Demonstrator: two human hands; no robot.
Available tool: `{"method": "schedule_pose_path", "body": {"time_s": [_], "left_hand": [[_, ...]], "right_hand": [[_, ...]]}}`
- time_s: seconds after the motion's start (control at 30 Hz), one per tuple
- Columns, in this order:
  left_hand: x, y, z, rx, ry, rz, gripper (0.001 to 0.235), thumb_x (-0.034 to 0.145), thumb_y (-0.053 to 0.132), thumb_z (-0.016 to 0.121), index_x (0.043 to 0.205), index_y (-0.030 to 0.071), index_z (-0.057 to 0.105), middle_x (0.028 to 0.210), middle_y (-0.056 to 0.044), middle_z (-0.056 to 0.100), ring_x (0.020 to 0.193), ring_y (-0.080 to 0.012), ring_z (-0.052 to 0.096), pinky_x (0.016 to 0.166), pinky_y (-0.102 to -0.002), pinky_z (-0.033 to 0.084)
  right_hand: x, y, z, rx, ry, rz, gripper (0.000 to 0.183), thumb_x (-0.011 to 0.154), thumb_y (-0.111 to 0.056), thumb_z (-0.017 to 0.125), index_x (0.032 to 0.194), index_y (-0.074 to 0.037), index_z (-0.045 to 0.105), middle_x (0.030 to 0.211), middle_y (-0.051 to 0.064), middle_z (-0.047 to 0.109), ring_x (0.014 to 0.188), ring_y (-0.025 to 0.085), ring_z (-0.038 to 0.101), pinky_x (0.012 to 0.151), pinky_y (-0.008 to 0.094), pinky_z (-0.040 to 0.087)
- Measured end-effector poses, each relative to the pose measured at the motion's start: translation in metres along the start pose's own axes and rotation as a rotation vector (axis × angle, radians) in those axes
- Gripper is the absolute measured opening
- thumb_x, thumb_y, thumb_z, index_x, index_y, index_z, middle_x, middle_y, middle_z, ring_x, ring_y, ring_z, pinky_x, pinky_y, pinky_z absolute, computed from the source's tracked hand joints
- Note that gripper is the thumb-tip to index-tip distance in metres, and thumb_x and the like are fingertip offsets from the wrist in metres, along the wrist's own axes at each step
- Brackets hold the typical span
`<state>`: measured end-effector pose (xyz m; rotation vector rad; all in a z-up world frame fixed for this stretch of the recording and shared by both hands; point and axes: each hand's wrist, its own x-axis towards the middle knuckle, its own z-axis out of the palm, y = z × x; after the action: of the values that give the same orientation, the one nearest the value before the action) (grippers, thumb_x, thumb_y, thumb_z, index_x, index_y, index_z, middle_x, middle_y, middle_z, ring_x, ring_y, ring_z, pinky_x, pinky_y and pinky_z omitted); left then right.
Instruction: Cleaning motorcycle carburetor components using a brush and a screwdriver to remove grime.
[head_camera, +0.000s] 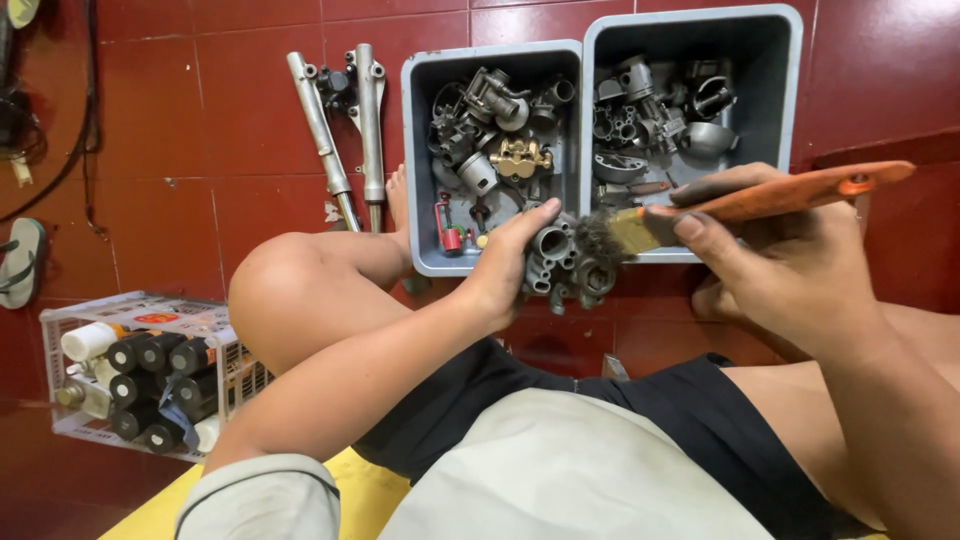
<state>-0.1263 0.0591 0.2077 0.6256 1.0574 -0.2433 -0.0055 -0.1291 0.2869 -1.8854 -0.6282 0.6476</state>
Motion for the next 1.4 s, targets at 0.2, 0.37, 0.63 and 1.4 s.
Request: {"method": "schedule_pose_path", "body": {"time_s": [0.2,0.37,0.63,1.4], "left_hand": [[0.023,0.016,-0.018,0.132,0.051,0.353,0.045,0.078,0.041,0.07,0.103,0.004,0.072,0.101,-0.018,0.077,0.096,-0.0309,0.074,0.096,-0.04,0.055],[0.064,0.027,-0.012,-0.01,0.179,0.352,0.056,0.077,0.034,0.069,0.122,0.002,0.065,0.119,-0.016,0.072,0.113,-0.029,0.068,0.102,-0.04,0.052],[0.191,-0.03,0.004,0.322,0.241,0.397,0.031,0.086,0.029,0.066,0.106,0.006,0.074,0.105,-0.006,0.075,0.098,-0.0171,0.067,0.093,-0.03,0.05],[0.349,-0.171,0.017,0.593,0.388,0.078,0.057,0.09,0.054,0.067,0.135,0.02,0.059,0.139,-0.02,0.062,0.137,-0.0384,0.053,0.117,-0.051,0.039]], "right_hand": [[0.017,0.015,-0.013,0.082,0.122,0.048,0.008,0.116,-0.002,0.062,0.124,0.0,0.061,0.111,0.014,0.068,0.097,0.021,0.072,0.094,0.029,0.065],[0.07,0.059,-0.013,-0.208,0.015,0.171,0.017,0.111,-0.014,0.062,0.125,-0.007,0.066,0.109,0.011,0.072,0.097,0.022,0.071,0.084,0.034,0.054],[0.118,0.293,0.036,-0.326,-0.143,0.568,0.027,0.105,-0.025,0.062,0.123,-0.006,0.065,0.127,0.02,0.067,0.119,0.039,0.061,0.104,0.05,0.044],[0.097,0.479,0.092,-0.965,-0.211,0.326,0.045,0.084,-0.05,0.079,0.114,-0.017,0.074,0.109,0.013,0.063,0.112,0.037,0.055,0.095,0.054,0.037]]}}
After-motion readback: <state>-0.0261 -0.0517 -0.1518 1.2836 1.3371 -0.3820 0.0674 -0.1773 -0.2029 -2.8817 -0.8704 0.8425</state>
